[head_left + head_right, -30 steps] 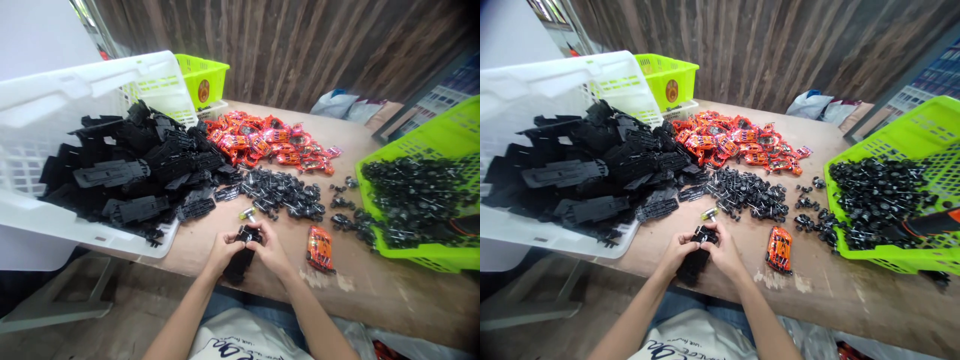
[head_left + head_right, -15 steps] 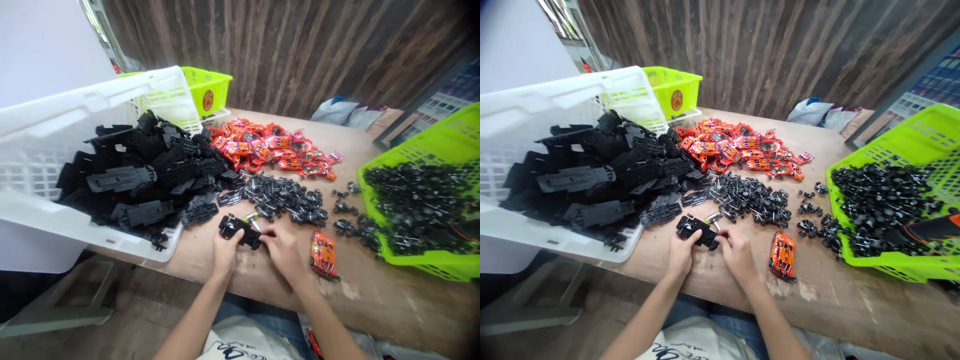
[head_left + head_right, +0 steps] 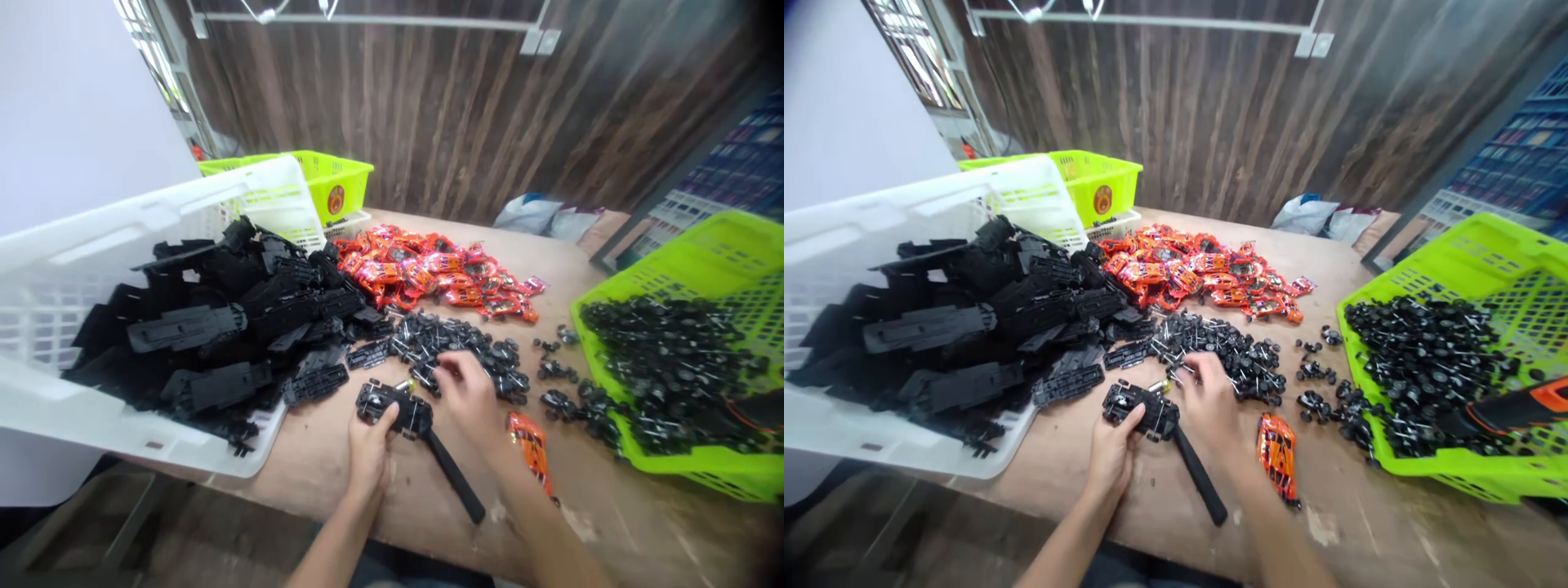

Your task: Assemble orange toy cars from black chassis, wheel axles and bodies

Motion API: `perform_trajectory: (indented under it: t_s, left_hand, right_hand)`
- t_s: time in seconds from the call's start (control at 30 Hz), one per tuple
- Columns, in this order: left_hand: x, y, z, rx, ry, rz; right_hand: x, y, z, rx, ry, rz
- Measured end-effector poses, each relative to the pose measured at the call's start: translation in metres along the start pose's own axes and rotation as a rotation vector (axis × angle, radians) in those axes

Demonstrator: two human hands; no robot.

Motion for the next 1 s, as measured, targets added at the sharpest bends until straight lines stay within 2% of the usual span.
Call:
perform_trajectory:
  t_s: [0.13, 0.2, 0.3, 0.47, 0.67, 0.77, 0.83, 0.9, 0.93, 0.97, 1.0]
  left_hand:
    - [0.005, -0.004, 0.003, -0.017, -0.036, 0.017]
    - [0.004, -0.010, 0.004, -0.026, -0.052, 0.070]
    - [-0.001, -0.022, 0.010, -0.026, -0.023, 0.140]
    - [-0.012, -0.030, 0.024, -0.062, 0.005, 0.123]
    - [-0.017, -0.029, 0.023, -0.079, -0.048, 0.133]
    - [-0.013, -0.035, 0.021, -0.051, -0.055, 0.137]
    - [-0.003, -0.042, 0.021, -0.018, -0.036, 0.136]
    - [0.014, -0.050, 0.021, -0.001, -0.009, 0.147]
    - [0.024, -0.053, 0.021, -0.001, 0.000, 0.161]
    - [0.034, -0.056, 0.020, -0.004, 0.008, 0.181]
    - [0.045, -0.058, 0.020, -0.006, 0.016, 0.204]
  right_hand:
    - [0.070, -0.020, 0.125, -0.120, 0.212, -0.205]
    - [0.102, -0.023, 0.170, -0.156, 0.309, -0.284]
    - [0.131, -0.018, 0.209, -0.212, 0.365, -0.371]
    - [0.144, -0.011, 0.240, -0.286, 0.356, -0.481]
    - [0.137, -0.027, 0.235, -0.244, 0.360, -0.615]
    - [0.115, -0.047, 0.223, -0.180, 0.292, -0.670]
    - [0.091, -0.060, 0.208, -0.135, 0.224, -0.687]
    - [0.064, -0.065, 0.179, -0.120, 0.134, -0.678]
    - [0.048, -0.060, 0.158, -0.149, 0.044, -0.666]
    - [0.032, -0.050, 0.132, -0.202, -0.067, -0.647]
    - [0.012, -0.034, 0.099, -0.297, -0.276, -0.618]
Point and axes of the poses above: each hand's wrist, its own z-axis towards the middle knuckle, its own y-axis out of the palm, x = y × z, the point moved 7 cm from there along z, towards the middle knuckle, and after that the axes turned 7 degrees about -x, right-handed, at the moved point
